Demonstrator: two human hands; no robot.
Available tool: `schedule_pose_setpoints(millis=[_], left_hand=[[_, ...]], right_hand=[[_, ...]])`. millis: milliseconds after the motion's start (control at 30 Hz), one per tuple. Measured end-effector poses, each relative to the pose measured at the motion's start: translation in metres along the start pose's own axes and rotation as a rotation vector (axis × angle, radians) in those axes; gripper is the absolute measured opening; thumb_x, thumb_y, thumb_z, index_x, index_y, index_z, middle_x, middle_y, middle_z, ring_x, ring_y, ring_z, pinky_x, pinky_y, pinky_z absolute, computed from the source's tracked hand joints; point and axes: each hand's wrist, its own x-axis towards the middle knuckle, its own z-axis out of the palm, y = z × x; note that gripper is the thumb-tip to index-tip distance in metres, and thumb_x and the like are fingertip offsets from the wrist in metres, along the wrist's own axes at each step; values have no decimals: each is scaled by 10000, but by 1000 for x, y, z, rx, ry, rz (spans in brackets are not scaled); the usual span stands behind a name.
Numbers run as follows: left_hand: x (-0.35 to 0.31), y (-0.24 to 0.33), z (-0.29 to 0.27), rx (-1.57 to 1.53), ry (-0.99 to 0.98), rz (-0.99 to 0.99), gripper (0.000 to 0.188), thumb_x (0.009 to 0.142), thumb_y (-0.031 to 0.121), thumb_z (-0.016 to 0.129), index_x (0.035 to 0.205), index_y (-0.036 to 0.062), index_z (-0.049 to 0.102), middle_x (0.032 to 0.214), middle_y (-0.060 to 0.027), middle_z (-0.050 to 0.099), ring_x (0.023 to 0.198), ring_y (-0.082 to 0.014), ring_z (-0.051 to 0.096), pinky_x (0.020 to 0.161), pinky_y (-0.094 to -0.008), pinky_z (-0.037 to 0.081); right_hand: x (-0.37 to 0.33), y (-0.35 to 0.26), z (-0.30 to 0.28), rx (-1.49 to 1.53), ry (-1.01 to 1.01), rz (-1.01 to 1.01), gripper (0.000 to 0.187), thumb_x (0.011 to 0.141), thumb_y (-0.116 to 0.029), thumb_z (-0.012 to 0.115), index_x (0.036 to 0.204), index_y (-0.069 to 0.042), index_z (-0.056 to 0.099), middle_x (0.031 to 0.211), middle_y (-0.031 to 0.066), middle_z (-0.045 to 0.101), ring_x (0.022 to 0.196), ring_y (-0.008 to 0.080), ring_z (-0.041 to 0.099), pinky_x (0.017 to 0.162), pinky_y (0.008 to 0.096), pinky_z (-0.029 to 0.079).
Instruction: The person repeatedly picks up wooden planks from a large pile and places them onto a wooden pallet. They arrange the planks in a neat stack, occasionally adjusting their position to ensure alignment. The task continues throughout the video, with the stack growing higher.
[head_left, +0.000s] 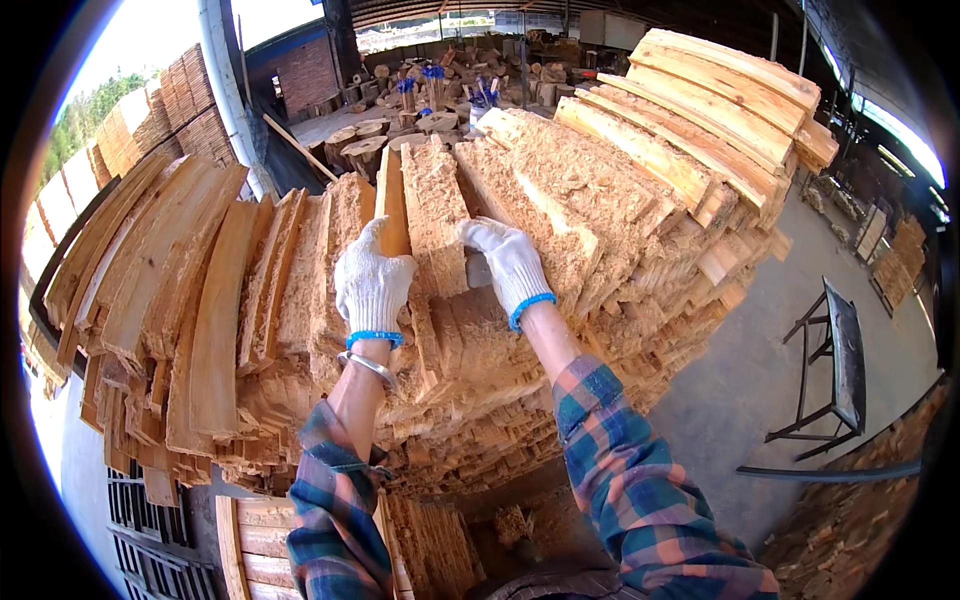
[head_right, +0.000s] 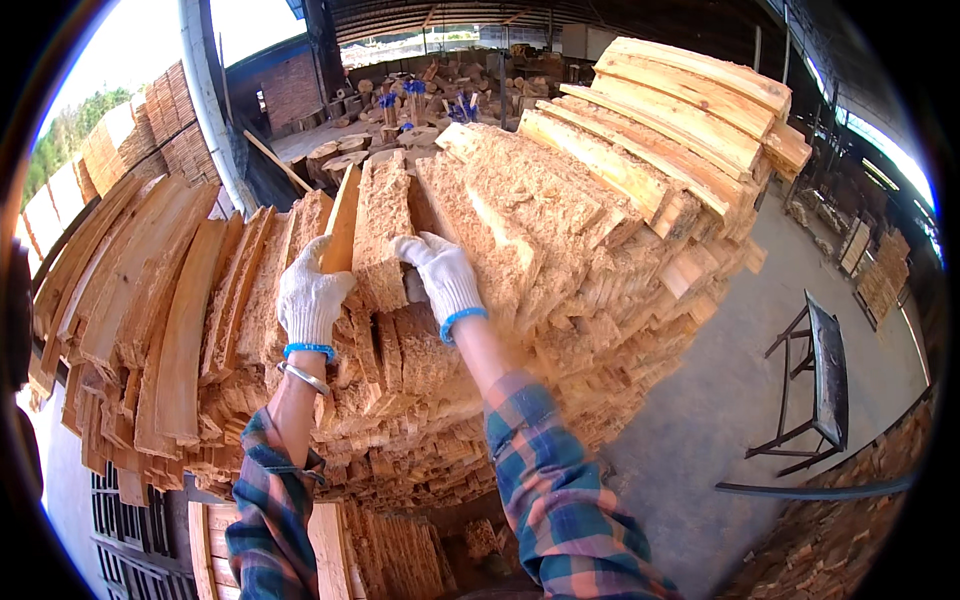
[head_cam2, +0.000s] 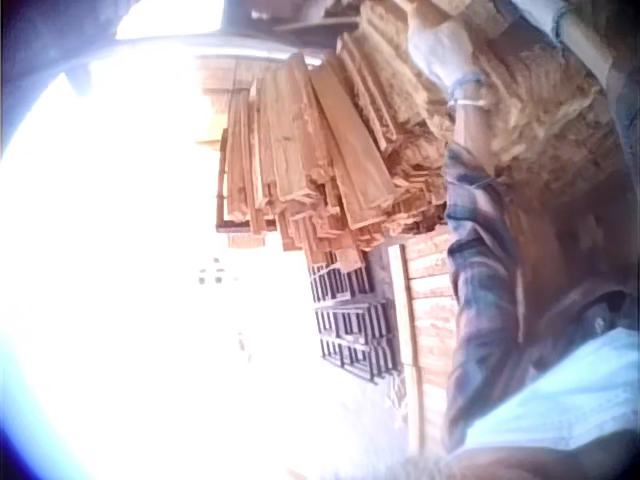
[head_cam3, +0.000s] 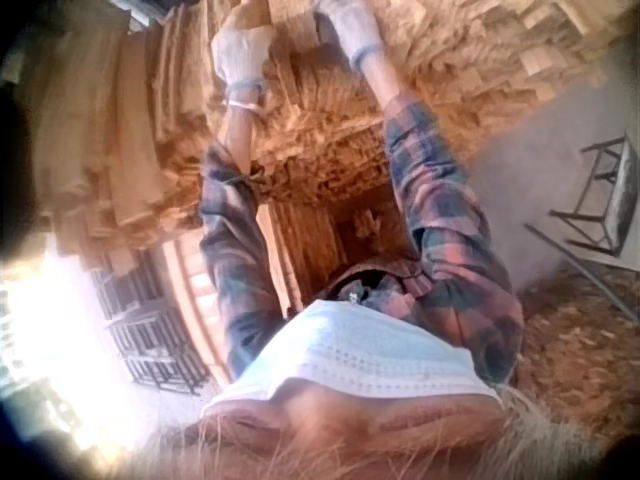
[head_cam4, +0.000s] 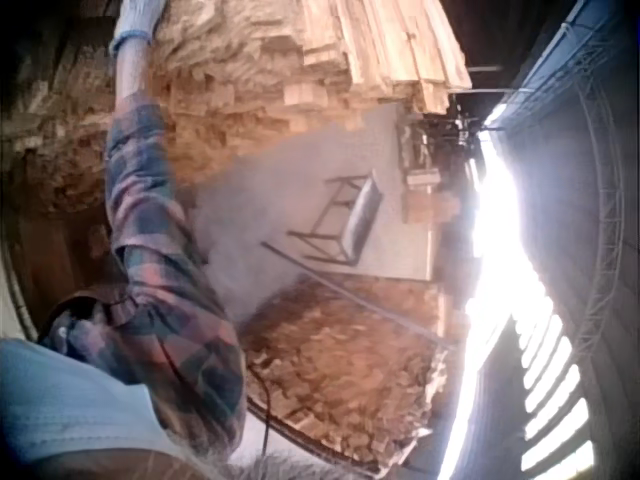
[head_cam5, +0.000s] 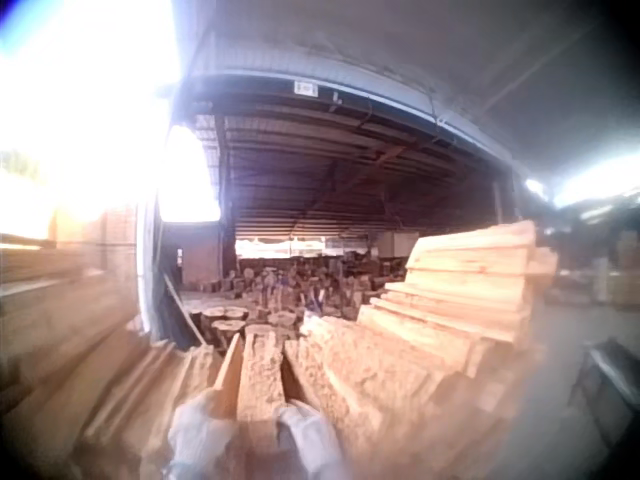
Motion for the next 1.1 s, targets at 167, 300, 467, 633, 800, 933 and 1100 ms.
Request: schedule_pose_setpoints(millis=[167, 300, 467, 633, 800, 933, 1100], left_hand=[[0, 4, 25, 254, 82, 111, 564, 664, 110, 663, 1226, 160, 659, 1101, -155, 698, 941, -352, 681, 852, -421, 546], [16, 6, 20, 245, 52, 206, 541, 671, 101, 651, 1207, 168, 671, 1089, -184, 692, 971, -349, 677, 866, -416, 543], [56, 49, -9, 218, 81, 247, 447, 692, 153, 657, 1136, 161, 715, 959, -164, 725, 900, -329, 701, 827, -394, 550], [24, 18, 60, 126, 3, 168, 424, 780, 238, 660, 1200, 194, 695, 1038, -114, 724, 838, -232, 719, 817, -329, 558], [13, -14, 50, -74, 25, 172, 382, 802, 223, 684, 1178, 156, 708, 1040, -96, 734, 835, -187, 704, 808, -304, 547], [39, 11, 20, 23, -3, 226, 282, 809, 210, 669, 1068, 136, 752, 932, -95, 751, 776, -196, 706, 747, -311, 550], [81, 39, 4, -12, 136, 292, 320, 857, 330, 607, 1058, 123, 746, 930, -107, 745, 791, -220, 710, 742, -323, 546]], right_hand=[[9, 14, -8, -942, 63, -27, 770, 890, -680, 497, 1144, 28, 662, 1034, 219, 694, 973, 330, 663, 884, 422, 505], [21, 17, -6, -917, 109, -65, 866, 847, -754, 475, 1115, 45, 675, 1086, 298, 654, 1043, 398, 645, 924, 454, 499], [26, -43, 21, -432, 215, 64, 641, 838, -593, 645, 895, 42, 714, 895, 169, 681, 829, 260, 607, 808, 372, 466], [18, 20, -7, -68, 298, 156, 610, 860, -525, 670, 1098, 36, 679, 1111, 177, 673, 1051, 231, 590, 921, 368, 445], [18, 2, 12, 82, 176, 266, 526, 852, -353, 726, 1183, 48, 646, 1266, 218, 611, 1158, 272, 556, 1009, 367, 403], [29, -6, 18, 99, -12, 77, 592, 854, -374, 704, 1237, 67, 610, 1353, 252, 549, 1214, 302, 541, 1038, 366, 392], [57, -35, 32, 148, 82, 185, 813, 864, -565, 607, 1311, 109, 521, 1262, 297, 584, 1146, 344, 568, 929, 401, 463]])
